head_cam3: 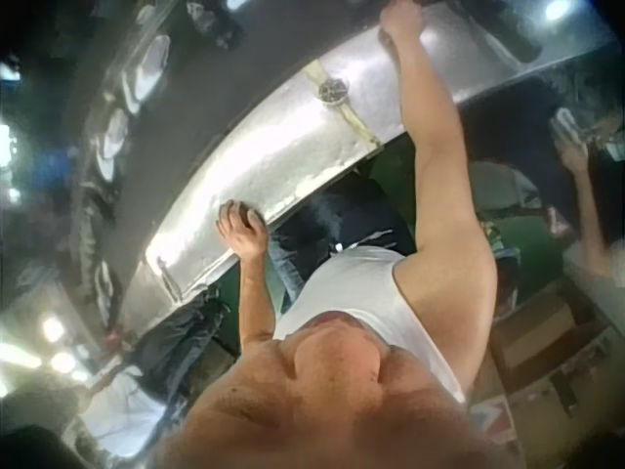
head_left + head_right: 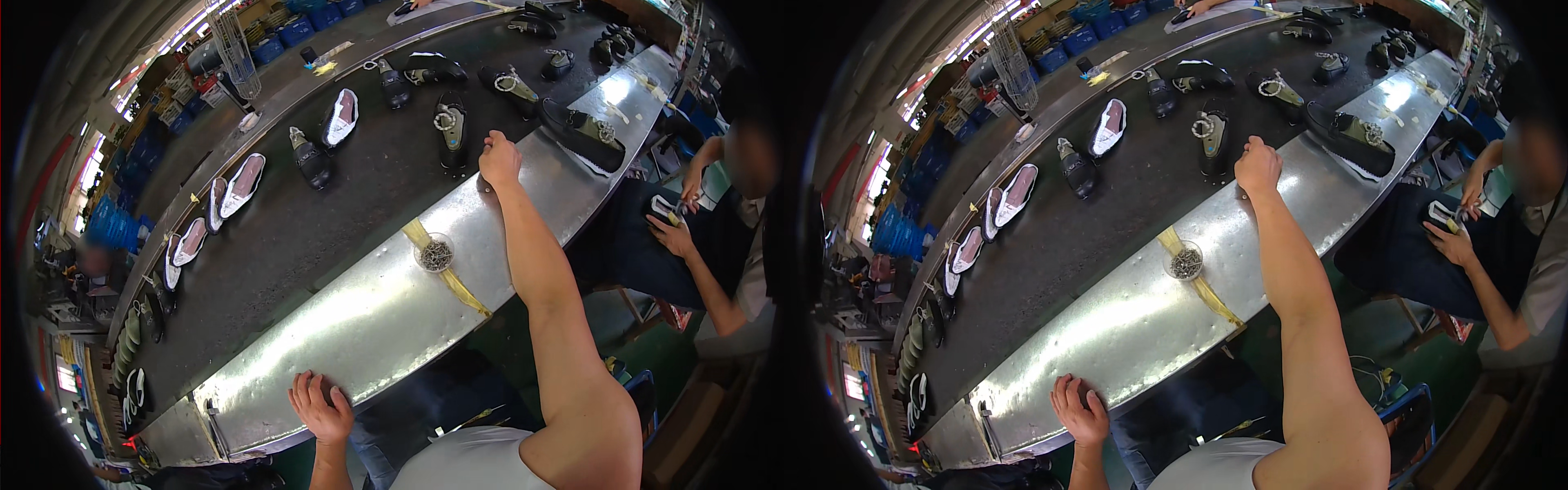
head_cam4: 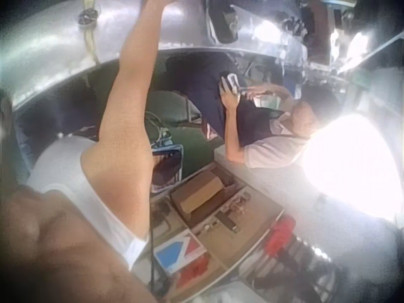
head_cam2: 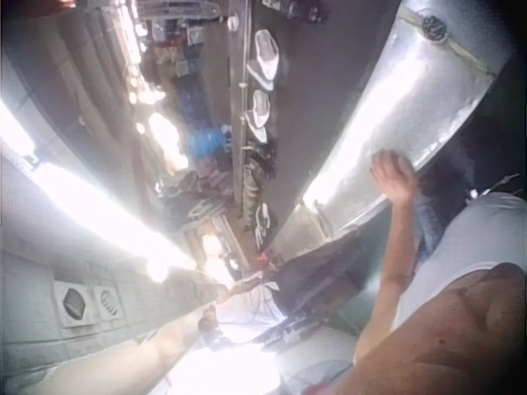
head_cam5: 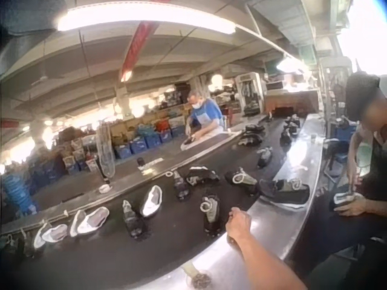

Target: Assembling and lasting shoes on a production line using lasting pliers to secure the upper.

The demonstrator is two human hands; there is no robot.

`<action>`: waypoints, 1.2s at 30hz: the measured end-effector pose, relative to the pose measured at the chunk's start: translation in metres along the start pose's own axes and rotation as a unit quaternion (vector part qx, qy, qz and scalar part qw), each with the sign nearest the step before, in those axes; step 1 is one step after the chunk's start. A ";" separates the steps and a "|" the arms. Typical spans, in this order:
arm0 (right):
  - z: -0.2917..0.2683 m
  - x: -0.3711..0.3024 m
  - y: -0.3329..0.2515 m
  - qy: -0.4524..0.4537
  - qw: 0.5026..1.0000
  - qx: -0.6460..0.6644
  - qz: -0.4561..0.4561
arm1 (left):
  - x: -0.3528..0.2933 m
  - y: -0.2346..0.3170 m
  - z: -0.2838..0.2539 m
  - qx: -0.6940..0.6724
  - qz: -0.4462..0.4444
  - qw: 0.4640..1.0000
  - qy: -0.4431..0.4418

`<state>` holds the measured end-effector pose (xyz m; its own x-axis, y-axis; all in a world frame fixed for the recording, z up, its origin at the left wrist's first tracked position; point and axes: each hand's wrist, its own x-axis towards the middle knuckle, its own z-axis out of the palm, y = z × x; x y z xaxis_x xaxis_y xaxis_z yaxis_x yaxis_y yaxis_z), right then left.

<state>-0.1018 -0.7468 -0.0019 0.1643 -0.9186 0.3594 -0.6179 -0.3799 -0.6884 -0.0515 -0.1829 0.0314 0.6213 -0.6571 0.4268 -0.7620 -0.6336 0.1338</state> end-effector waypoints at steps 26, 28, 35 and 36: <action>0.021 0.010 0.031 -0.037 0.998 -0.044 -0.033 | 0.178 -0.163 0.067 -0.180 -0.187 0.966 0.003; 0.011 0.015 0.038 -0.042 0.998 -0.037 -0.028 | 0.231 -0.200 0.106 -0.140 -0.171 0.975 0.025; 0.010 0.004 0.010 -0.054 0.996 -0.054 -0.051 | 0.393 -0.299 0.189 0.046 -0.169 0.982 0.068; 0.007 0.003 0.007 -0.074 0.993 -0.081 -0.052 | 0.412 -0.308 0.202 0.058 -0.183 0.977 0.087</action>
<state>-0.1004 -0.7530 -0.0095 0.3369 -0.8862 0.3182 -0.7057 -0.4613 -0.5378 0.4759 -0.3409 -0.0151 0.8007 -0.3038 0.5162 -0.4618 -0.8620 0.2090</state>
